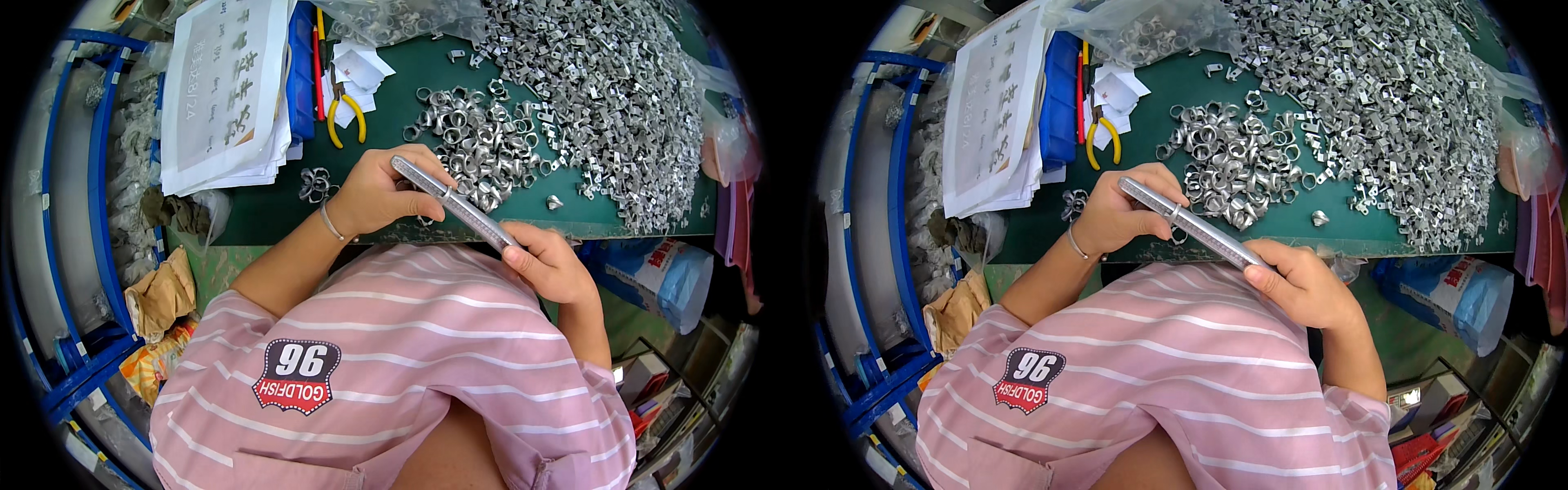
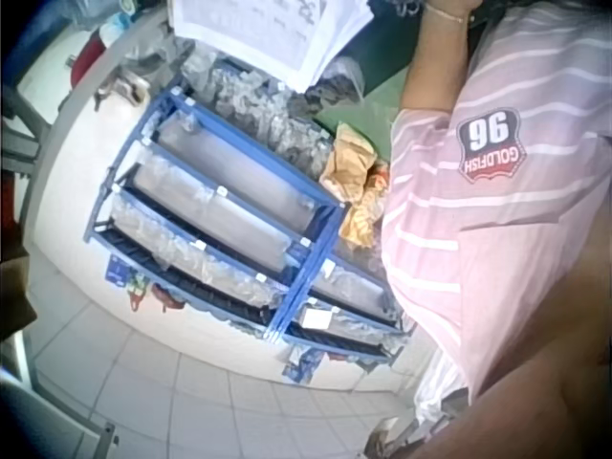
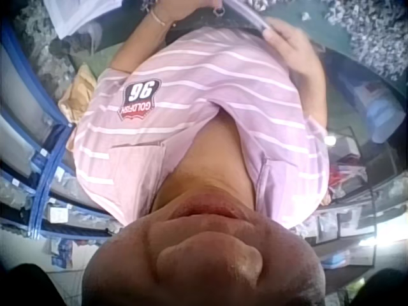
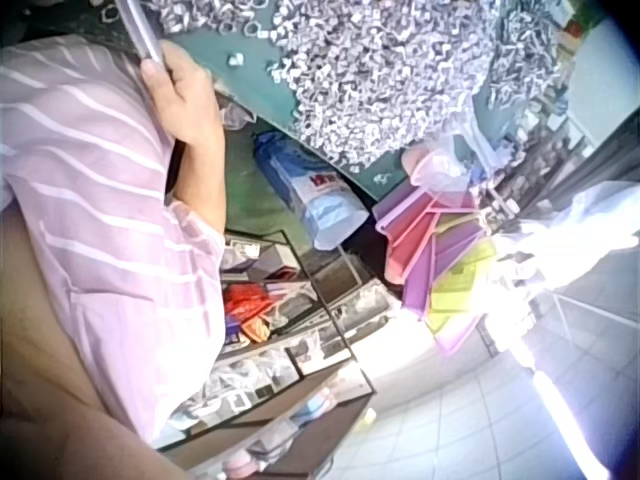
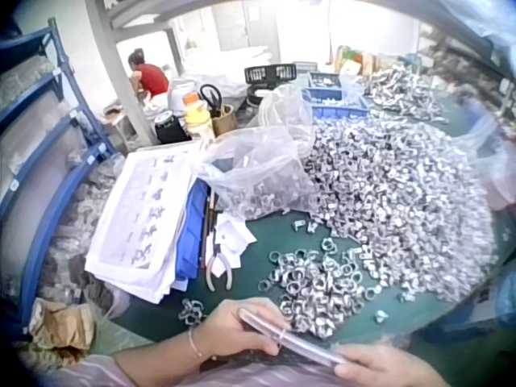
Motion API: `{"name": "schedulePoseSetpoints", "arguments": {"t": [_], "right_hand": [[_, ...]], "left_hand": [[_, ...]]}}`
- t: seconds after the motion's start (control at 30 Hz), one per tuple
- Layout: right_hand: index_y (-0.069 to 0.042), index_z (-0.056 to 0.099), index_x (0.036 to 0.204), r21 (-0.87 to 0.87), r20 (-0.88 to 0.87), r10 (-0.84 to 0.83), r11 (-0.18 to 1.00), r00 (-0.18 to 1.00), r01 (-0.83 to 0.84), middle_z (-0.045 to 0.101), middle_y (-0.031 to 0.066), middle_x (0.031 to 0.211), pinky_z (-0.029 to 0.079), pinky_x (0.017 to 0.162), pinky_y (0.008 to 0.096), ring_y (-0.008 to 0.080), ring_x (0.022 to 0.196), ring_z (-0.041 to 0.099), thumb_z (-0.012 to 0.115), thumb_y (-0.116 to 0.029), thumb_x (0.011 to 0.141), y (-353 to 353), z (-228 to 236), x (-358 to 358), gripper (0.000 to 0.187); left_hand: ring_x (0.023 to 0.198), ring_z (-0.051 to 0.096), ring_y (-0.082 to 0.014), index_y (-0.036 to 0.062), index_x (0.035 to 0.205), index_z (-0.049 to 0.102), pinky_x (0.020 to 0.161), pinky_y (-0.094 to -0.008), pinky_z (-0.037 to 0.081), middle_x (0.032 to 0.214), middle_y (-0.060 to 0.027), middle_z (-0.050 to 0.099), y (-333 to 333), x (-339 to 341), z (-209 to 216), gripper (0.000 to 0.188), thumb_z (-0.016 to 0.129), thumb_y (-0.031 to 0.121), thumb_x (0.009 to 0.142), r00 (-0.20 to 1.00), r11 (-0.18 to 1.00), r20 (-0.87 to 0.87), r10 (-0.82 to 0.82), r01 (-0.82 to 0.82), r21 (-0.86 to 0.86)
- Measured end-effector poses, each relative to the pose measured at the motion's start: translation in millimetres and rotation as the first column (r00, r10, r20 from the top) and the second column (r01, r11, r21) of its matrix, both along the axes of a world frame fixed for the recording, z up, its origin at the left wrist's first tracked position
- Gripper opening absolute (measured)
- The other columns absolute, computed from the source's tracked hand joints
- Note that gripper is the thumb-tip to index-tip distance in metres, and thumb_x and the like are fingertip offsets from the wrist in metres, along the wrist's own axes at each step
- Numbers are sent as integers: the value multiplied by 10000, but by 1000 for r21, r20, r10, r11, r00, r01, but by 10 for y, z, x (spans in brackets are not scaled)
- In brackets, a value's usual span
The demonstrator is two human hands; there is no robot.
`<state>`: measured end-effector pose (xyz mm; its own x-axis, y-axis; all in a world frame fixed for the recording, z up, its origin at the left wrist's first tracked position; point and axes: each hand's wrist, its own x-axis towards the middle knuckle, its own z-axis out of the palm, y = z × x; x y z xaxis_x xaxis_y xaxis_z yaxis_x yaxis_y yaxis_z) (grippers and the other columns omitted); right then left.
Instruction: The person uses a metal file to smooth the edges of small silver metal rings. They pick up each ring from a pile on the table, file it, and place it back down. The task is repetitive and involves handling small hardware components.
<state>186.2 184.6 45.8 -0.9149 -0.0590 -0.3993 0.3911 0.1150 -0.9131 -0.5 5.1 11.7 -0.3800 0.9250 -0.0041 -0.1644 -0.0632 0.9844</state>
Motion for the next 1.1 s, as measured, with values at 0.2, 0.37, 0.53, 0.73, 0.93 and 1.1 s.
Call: {"name": "schedulePoseSetpoints", "arguments": {"t": [0.2, 0.37, 0.53, 0.73, 0.93, 1.1], "right_hand": [[7, 550, 1043, 6, 0, -40, 999, 999, 40, 562, 47, 734, 419, 615, 263, 110, 673, 498, 500, -225, 874, -35, -9, 43, 291], [15, 549, 1055, -24, -15, -79, 997, 997, 78, 570, 49, 755, 424, 618, 246, 101, 665, 504, 510, -223, 871, 126, 51, 134, 303], [25, 550, 1034, 35, 44, -301, 953, 952, 300, 556, 15, 753, 412, 587, 218, 73, 658, 491, 499, -210, 889, 287, 6, 316, 281], [21, 546, 1022, -22, 50, -346, 937, 937, 347, 528, -6, 710, 383, 558, 200, 53, 625, 450, 497, -212, 890, 223, -70, 298, 272], [18, 545, 1022, 29, 57, -318, 948, 947, 316, 493, -18, 674, 364, 523, 194, 49, 588, 427, 498, -201, 890, 178, -120, 300, 260], [18, 540, 1041, -8, 68, -317, 948, 946, 318, 457, -20, 612, 356, 490, 204, 51, 541, 419, 495, -196, 890, 140, -98, 259, 265]], "left_hand": [[704, 522, -109, -10, 844, 635, 611, -207, 408, 806, -57, 558, 19, 46, 41, 236, 736, 43, 636, 999, 999, -27, 34, -34, -17], [634, 479, -79, -4, 772, 558, 550, -183, 379, 719, -25, 519, 87, 38, 126, 94, 605, 74, 749, 946, 985, 276, 171, -161, -58], [619, 499, -72, 23, 783, 557, 542, -203, 398, 698, -12, 531, 43, -373, 170, 96, 549, 116, 805, 801, 911, 478, 361, -412, 2], [631, 540, -145, 11, 782, 603, 595, -260, 441, 701, -34, 546, 173, -361, -104, 151, 694, 84, 686, 696, 875, -683, 223, -452, -175], [647, 549, -169, -1, 765, 620, 583, -268, 431, 728, -66, 566, 146, -306, -208, 161, 712, 70, 654, 506, 888, -861, 45, -416, -198], [669, 532, -119, -7, 758, 623, 598, -237, 419, 767, -49, 579, 90, -184, -112, 132, 705, 16, 657, 851, 944, -474, 224, -311, -113]]}}
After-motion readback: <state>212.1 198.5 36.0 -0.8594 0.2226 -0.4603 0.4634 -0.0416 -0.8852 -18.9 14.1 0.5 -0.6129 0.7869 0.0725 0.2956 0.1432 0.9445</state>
